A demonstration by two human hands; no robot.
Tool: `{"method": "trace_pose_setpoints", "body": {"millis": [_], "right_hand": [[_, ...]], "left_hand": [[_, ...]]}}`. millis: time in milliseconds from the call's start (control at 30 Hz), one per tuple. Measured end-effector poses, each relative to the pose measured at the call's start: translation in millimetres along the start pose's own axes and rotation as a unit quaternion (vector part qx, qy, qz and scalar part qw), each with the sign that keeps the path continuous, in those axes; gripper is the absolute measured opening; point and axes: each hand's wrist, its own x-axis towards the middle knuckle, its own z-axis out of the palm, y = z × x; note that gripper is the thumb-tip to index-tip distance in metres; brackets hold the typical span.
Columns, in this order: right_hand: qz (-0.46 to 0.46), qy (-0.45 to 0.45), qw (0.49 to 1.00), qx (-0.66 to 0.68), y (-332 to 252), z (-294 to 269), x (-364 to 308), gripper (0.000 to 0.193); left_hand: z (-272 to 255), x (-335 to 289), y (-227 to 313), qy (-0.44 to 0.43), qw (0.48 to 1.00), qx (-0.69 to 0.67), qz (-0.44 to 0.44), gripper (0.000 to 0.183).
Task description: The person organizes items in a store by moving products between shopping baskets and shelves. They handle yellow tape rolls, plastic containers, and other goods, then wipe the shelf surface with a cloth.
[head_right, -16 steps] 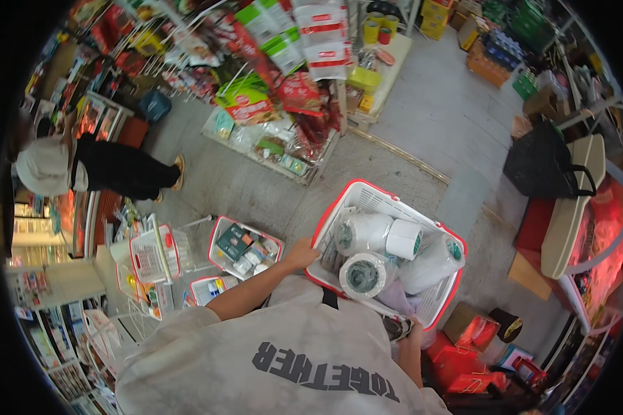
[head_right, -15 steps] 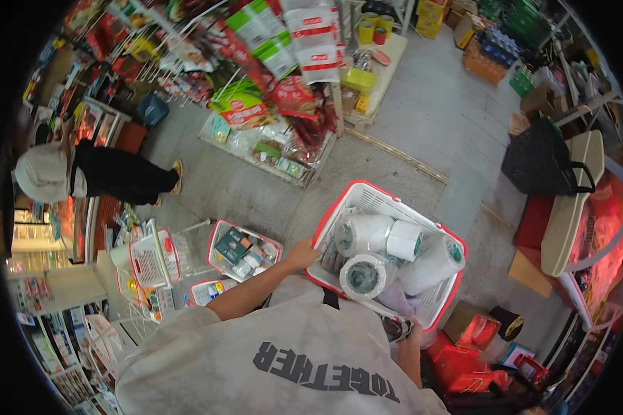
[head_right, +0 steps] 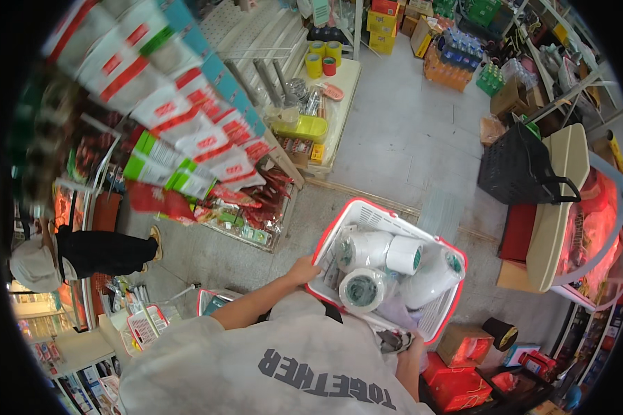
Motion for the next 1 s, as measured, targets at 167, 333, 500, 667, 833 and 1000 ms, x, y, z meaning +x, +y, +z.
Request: {"method": "trace_pose_setpoints", "body": {"millis": [167,333,500,667,833,1000], "right_hand": [[-0.109,0.074,0.989,-0.069,-68.2,110.5,58.4,0.016],[-0.154,0.002,0.973,-0.175,-128.5,242.6,119.0,0.011],[-0.093,-0.011,0.945,-0.313,-182.1,355.0,192.5,0.017],[-0.068,-0.045,0.901,-0.425,-201.9,449.6,272.0,0.014],[-0.068,-0.09,0.848,-0.519,-189.5,521.8,375.7,0.015],[-0.027,-0.112,0.808,-0.579,-158.5,571.1,469.8,0.014]], "left_hand": [[-26.4,75.6,16.4,0.004,0.99,-0.083,-0.113,0.041],[-33.2,123.7,25.6,0.023,0.953,-0.189,-0.236,0.045],[-16.1,166.7,27.1,0.036,0.891,-0.311,-0.329,0.042],[39.3,208.9,-16.5,0.097,0.825,-0.416,-0.371,0.039],[101.0,259.0,-31.7,0.148,0.754,-0.448,-0.457,0.037],[144.6,313.2,-46.8,0.19,0.671,-0.512,-0.501,0.034]]}}
